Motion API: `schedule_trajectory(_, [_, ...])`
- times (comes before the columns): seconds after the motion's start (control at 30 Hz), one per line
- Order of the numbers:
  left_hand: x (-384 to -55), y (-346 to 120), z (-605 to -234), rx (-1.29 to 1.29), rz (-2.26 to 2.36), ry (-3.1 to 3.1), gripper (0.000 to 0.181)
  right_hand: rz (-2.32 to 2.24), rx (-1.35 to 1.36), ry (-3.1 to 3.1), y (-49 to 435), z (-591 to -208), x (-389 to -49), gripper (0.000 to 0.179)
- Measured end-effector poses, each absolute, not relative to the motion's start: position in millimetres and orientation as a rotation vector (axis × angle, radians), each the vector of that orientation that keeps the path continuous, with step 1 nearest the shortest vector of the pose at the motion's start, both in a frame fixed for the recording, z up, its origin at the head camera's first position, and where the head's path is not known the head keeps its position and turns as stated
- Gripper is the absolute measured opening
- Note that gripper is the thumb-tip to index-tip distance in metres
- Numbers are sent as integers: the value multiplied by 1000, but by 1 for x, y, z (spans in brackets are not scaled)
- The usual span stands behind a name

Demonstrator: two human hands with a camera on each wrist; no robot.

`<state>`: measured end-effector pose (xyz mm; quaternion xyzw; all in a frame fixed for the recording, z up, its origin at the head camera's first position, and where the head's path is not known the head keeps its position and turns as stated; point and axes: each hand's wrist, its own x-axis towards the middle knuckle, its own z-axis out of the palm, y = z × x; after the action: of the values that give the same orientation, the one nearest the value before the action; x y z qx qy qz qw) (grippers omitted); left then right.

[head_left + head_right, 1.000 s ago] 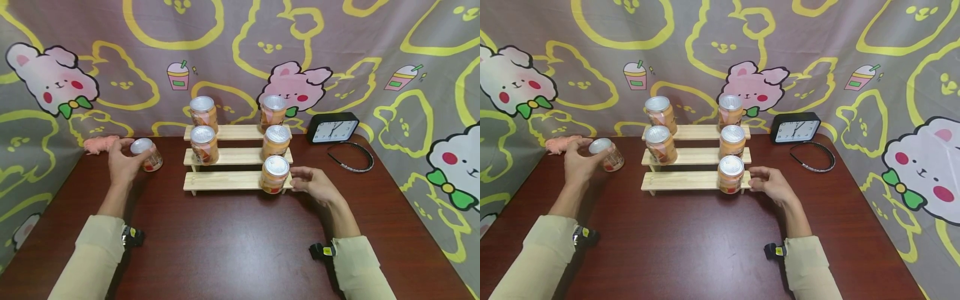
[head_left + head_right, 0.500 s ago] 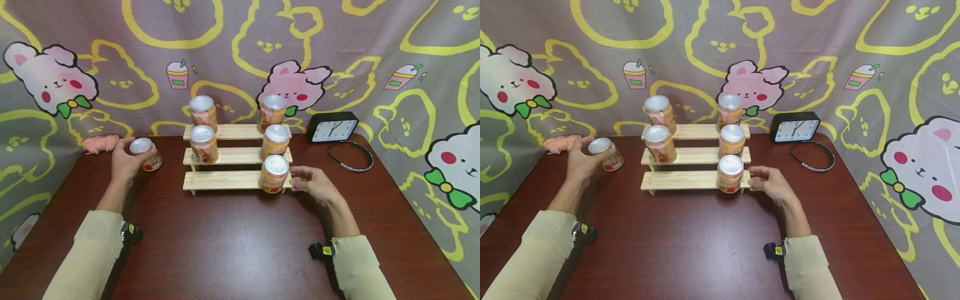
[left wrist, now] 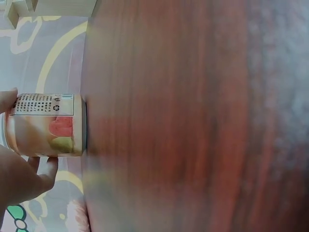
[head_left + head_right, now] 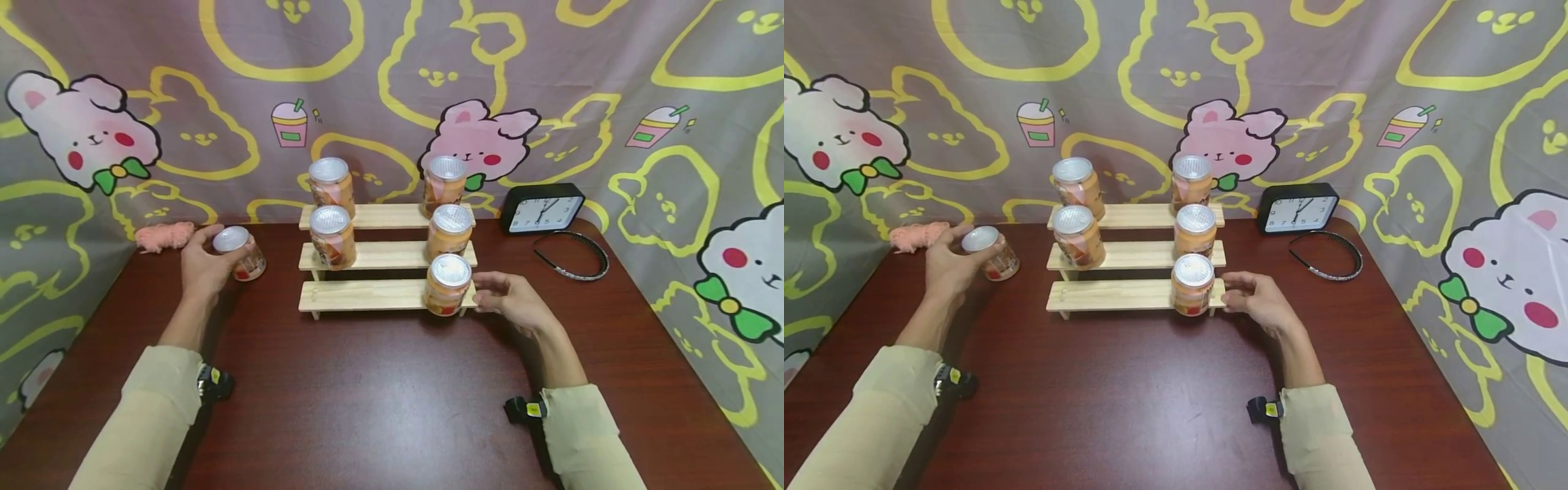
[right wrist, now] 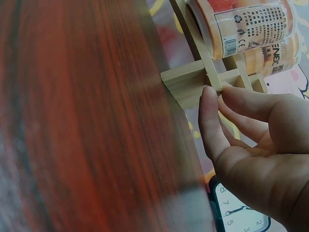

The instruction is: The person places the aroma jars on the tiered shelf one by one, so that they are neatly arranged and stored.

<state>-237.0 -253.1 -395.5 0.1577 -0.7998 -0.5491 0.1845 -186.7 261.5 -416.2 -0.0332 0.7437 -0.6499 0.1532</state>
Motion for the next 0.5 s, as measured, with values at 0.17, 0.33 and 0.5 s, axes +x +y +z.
schedule_trajectory(0.17, [-233,-251,-393,440,-1546,-2248,72,-1862,-95,2132,261,-416,-187,50])
schedule_trajectory(0.33, [-229,-249,-386,429,-1532,-2274,72,-1859,-92,2140,261,-416,-187,50])
schedule_trajectory(0.5, [-224,-246,-379,423,-1503,-2326,74,-1848,-87,2153,262,-416,-188,50])
